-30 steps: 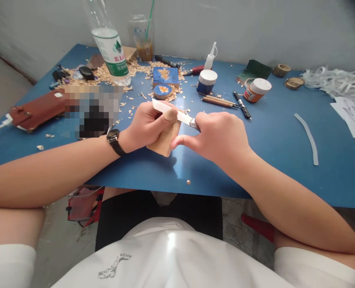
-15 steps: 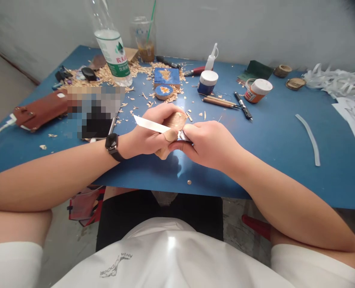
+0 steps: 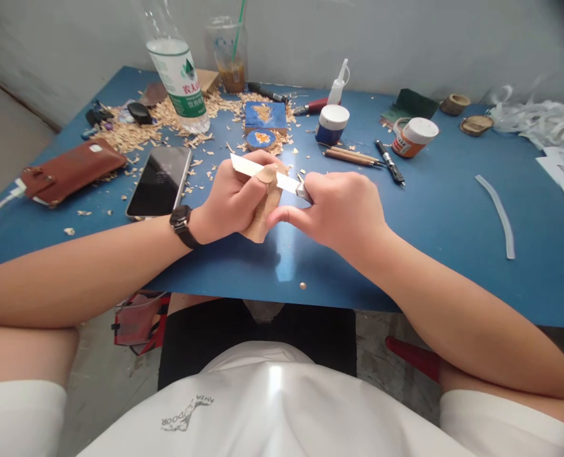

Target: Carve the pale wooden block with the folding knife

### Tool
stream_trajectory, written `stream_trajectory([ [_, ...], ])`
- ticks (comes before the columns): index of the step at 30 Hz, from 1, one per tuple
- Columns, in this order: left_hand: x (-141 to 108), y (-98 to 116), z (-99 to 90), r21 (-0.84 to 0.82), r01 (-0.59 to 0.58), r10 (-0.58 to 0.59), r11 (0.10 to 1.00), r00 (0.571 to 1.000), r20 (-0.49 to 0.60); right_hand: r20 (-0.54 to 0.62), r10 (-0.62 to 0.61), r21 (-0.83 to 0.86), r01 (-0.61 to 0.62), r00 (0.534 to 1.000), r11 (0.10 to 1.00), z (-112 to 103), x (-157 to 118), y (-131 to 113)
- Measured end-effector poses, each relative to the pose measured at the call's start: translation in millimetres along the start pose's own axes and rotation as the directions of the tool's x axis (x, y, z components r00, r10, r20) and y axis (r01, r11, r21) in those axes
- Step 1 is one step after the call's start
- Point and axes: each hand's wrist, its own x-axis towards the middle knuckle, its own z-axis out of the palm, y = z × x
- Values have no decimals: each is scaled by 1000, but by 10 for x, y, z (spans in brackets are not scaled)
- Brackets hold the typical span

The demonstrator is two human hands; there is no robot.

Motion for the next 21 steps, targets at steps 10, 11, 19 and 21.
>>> stream_trajectory([
  [10, 76, 12, -66, -82, 74, -61, 994, 986, 155, 208, -235, 82, 222, 950, 972, -190, 20, -63],
  [11, 73, 18, -82, -79, 62, -47, 995, 982, 182, 213, -248, 100, 232, 945, 968, -190, 11, -76],
  [19, 59, -11, -108, -53, 7, 4, 999, 977, 215, 146, -163, 103, 149, 976, 983, -92, -37, -82],
  [21, 62, -27, -104, -63, 15, -1, 998, 977, 212, 99, -148, 109, 137, 984, 984, -64, -58, -66],
])
